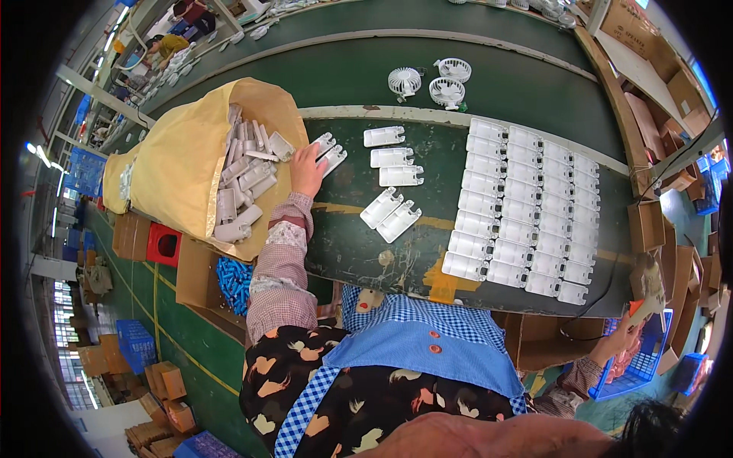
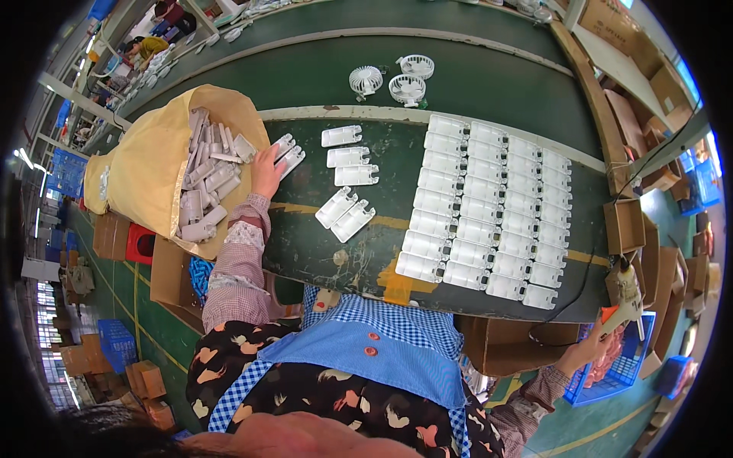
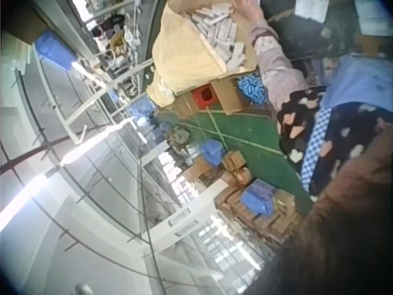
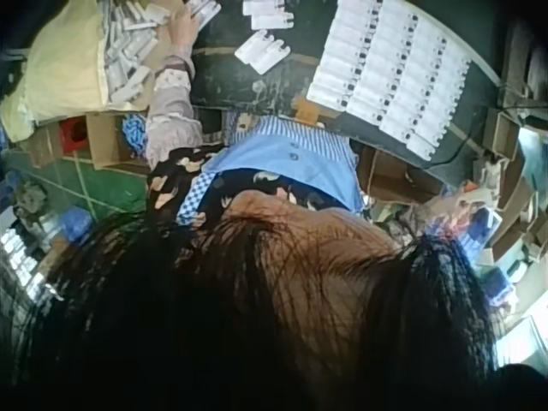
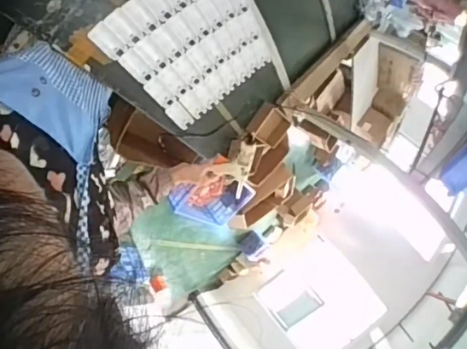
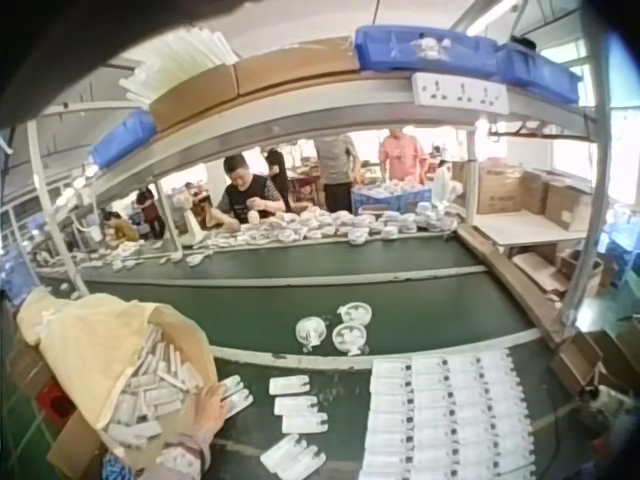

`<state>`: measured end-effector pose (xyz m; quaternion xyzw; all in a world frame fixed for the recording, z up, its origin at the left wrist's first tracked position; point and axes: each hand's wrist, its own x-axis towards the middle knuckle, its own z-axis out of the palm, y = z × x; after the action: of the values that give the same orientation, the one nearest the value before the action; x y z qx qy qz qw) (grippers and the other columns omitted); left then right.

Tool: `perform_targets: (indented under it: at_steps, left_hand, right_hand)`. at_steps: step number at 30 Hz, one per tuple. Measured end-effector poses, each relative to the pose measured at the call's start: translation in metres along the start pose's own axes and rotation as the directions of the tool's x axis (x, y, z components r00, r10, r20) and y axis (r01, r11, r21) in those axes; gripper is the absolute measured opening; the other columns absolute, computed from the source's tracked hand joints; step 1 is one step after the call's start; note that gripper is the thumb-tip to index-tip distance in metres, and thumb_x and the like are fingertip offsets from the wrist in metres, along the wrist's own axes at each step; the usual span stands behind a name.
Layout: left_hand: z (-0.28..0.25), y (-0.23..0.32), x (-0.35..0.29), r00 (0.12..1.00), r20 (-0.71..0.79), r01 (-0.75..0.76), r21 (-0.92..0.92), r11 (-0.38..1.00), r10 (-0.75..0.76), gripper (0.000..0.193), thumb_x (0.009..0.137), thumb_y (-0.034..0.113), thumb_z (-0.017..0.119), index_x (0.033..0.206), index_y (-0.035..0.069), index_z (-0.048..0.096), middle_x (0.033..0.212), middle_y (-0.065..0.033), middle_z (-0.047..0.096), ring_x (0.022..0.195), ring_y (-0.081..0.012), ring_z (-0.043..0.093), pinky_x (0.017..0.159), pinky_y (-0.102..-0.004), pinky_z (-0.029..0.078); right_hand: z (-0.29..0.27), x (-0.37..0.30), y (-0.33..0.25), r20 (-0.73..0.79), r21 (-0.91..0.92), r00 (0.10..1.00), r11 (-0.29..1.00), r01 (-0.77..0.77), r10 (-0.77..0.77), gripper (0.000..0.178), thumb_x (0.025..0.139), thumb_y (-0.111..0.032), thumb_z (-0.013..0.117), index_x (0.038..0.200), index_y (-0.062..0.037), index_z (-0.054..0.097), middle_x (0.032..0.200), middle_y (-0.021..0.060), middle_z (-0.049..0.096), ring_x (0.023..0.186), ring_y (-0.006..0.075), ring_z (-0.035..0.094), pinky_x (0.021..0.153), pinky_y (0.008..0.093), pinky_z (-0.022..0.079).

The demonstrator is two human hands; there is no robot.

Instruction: Assembling white plastic housings onto a tray and using a hot glue gun to secure blue electronic components inside them.

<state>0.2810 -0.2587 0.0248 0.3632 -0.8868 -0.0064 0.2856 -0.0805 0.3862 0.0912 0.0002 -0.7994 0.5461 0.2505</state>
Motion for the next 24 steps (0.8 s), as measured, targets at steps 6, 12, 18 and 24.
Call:
perform_targets:
  at_steps: [6, 12, 18, 24]
  left_hand:
    - [0.009, 0.0, 0.0, 0.99, 0.057, 0.127, 0.07, 0.989, -0.131, 0.018, 0.07, 0.013, 0.066, 0.085, 0.004, 0.063, 0.097, -0.012, 0.059, 0.097, -0.03, 0.049, 0.089, -0.0393, 0.038]
    - [0.012, -0.003, 0.01, 0.993, 0.029, 0.107, 0.104, 0.989, -0.11, 0.006, 0.068, 0.006, 0.064, 0.073, 0.006, 0.06, 0.081, -0.009, 0.058, 0.087, -0.0299, 0.05, 0.081, -0.0396, 0.04]
    - [0.021, 0.007, 0.054, 0.997, -0.063, 0.045, 0.1, 0.994, -0.039, 0.004, 0.072, 0.007, 0.064, 0.073, 0.008, 0.06, 0.082, -0.009, 0.058, 0.086, -0.0294, 0.051, 0.079, -0.0397, 0.041]
    - [0.06, 0.02, 0.102, 0.989, -0.128, -0.065, 0.066, 0.996, 0.073, 0.005, 0.071, 0.008, 0.063, 0.072, 0.008, 0.059, 0.079, -0.009, 0.058, 0.084, -0.0299, 0.052, 0.078, -0.0405, 0.042]
  right_hand:
    - [-0.001, -0.003, -0.009, 0.032, 0.019, 0.999, 1.0, -0.003, 0.002, 0.035, 0.079, -0.009, 0.063, 0.11, 0.0057, 0.057, 0.102, 0.0097, 0.06, 0.088, 0.0164, 0.054, 0.08, 0.0293, 0.043]
    - [0.001, -0.001, -0.007, 0.056, 0.05, 0.998, 0.998, -0.037, 0.034, 0.034, 0.079, -0.008, 0.062, 0.111, 0.0046, 0.057, 0.1, 0.0083, 0.059, 0.086, 0.0158, 0.053, 0.078, 0.0296, 0.043]
    - [0.0, 0.002, -0.004, 0.02, 0.112, 0.998, 0.992, -0.054, 0.052, 0.032, 0.08, -0.006, 0.06, 0.11, 0.004, 0.057, 0.099, 0.007, 0.059, 0.086, 0.0152, 0.053, 0.077, 0.0286, 0.042]
    - [-0.008, 0.002, 0.007, 0.031, 0.087, 0.999, 0.996, -0.035, 0.032, 0.035, 0.081, -0.005, 0.059, 0.115, 0.0041, 0.054, 0.103, 0.0067, 0.057, 0.09, 0.0153, 0.052, 0.078, 0.0279, 0.042]
